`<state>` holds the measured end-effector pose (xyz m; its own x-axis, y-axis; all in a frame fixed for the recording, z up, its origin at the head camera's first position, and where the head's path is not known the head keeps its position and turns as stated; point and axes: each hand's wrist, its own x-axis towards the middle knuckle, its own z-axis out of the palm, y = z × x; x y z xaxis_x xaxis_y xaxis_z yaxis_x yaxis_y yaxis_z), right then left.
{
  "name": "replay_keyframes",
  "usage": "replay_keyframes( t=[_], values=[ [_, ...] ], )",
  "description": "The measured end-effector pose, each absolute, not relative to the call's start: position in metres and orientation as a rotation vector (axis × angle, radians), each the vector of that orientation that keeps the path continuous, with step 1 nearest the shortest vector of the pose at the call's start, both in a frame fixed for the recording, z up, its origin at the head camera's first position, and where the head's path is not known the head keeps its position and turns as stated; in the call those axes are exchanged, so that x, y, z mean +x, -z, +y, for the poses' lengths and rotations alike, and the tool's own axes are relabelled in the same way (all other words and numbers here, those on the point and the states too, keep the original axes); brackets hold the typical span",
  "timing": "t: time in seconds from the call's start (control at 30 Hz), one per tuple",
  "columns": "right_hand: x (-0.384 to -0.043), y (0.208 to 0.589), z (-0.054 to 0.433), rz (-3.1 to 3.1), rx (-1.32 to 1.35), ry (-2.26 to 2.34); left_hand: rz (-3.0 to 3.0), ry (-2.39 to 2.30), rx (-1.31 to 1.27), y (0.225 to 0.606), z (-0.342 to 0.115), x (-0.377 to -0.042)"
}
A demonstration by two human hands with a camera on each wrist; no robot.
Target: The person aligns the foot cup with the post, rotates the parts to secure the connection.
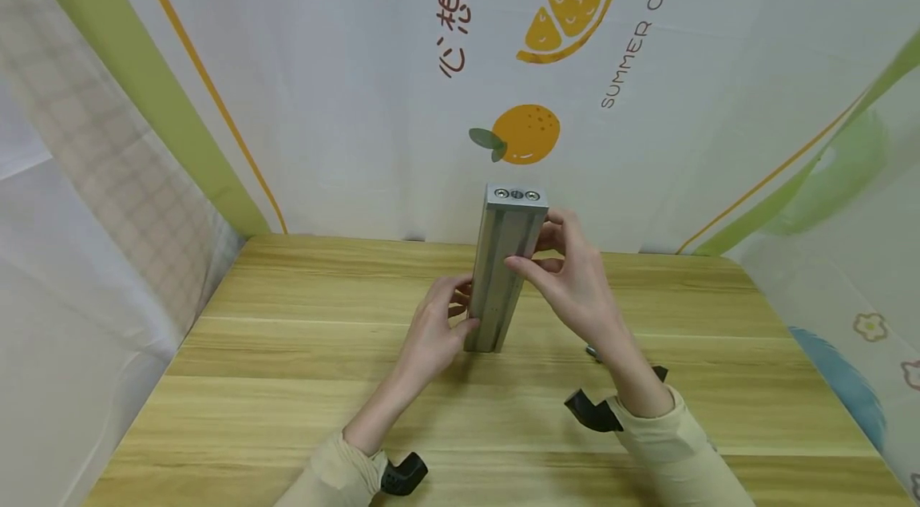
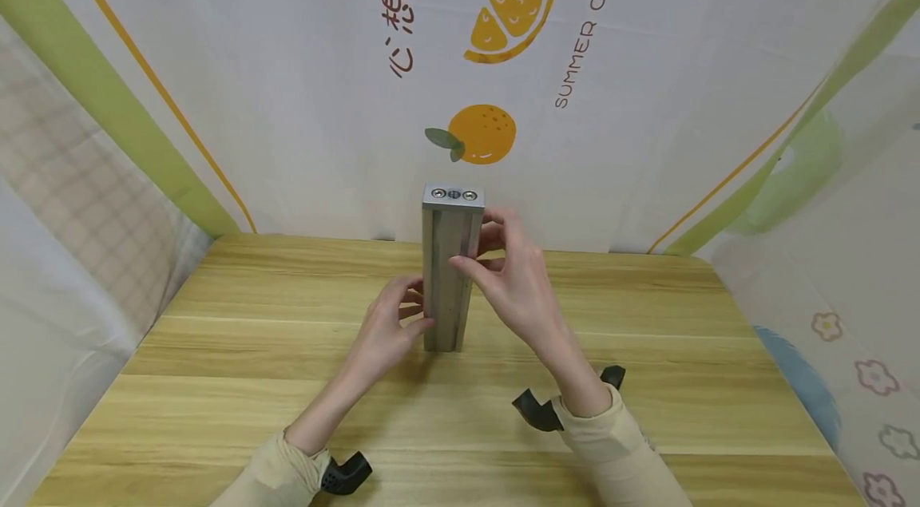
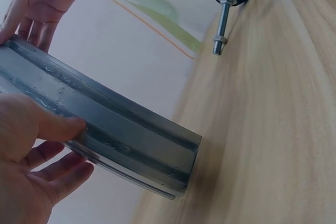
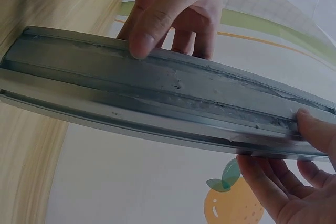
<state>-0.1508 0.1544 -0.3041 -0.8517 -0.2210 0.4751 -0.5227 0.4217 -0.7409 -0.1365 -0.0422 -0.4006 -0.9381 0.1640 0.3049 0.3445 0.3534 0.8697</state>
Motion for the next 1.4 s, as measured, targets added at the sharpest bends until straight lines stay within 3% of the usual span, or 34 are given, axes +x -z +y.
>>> replay_keyframes(
  t=[0.53,1.4],
  values=[
    [-0.147,0.308,0.174,-2.399,0.639,-1.416,-2.334,1.743,-0.485,0.383,-0.036,-0.144],
    [-0.132,0.329,0.234,-2.538,0.418,-1.227,-2.237,1.9,-0.515,0.347,-0.026,-0.152]
  ],
)
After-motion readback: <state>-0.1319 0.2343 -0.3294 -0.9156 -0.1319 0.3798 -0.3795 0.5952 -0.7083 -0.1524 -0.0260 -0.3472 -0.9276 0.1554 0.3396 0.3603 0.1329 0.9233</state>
